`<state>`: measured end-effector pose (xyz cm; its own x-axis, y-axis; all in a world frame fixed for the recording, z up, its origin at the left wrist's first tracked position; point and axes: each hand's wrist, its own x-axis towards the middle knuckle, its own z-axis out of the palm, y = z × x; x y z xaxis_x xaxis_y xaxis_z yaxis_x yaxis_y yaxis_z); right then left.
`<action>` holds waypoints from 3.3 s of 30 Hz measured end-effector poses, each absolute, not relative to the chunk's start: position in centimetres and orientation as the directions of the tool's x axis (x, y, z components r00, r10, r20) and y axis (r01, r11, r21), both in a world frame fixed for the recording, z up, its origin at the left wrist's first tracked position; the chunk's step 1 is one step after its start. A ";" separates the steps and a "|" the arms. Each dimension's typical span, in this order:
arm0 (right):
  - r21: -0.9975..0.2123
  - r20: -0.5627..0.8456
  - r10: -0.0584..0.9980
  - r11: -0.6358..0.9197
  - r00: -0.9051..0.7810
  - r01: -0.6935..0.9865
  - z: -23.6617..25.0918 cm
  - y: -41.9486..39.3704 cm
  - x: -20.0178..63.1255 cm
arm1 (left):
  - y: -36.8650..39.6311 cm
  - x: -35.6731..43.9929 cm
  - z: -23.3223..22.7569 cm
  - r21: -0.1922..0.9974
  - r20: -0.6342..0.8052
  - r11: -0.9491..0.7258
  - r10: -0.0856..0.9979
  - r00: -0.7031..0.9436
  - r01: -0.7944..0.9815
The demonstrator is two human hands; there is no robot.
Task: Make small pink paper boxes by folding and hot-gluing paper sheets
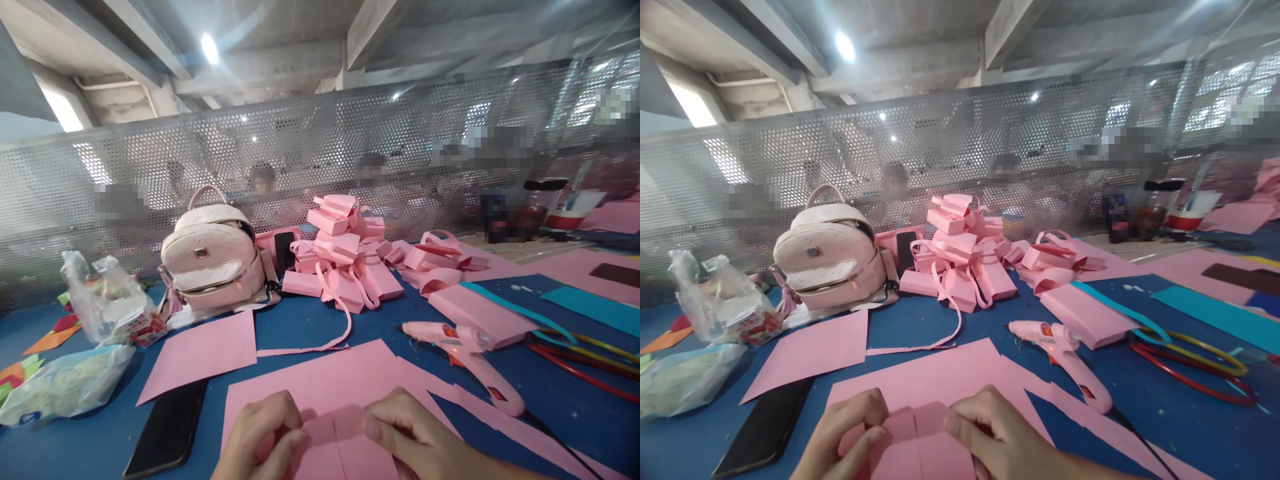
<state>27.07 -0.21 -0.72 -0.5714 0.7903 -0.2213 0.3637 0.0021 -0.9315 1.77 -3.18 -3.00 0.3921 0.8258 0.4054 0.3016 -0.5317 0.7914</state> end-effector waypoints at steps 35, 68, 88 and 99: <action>-0.926 -0.235 0.821 -0.027 -0.520 0.376 -0.4 -0.2 26.9 | -3.9 2.6 -2.5 0.871 0.366 -0.431 0.889 0.275 0.234; -0.860 -0.092 0.760 0.264 -0.643 0.436 -1.1 -0.1 26.7 | -2.6 2.4 -3.3 0.814 0.114 -0.400 0.821 0.559 0.421; -0.939 -0.187 0.755 0.049 -0.629 0.339 -1.3 -0.3 26.8 | -3.0 2.7 -1.9 0.897 0.028 -0.232 0.880 0.474 0.377; -0.899 0.091 0.835 0.303 -0.543 0.315 -0.2 0.7 26.3 | -2.7 2.9 -1.8 0.867 0.175 -0.297 0.933 0.313 0.401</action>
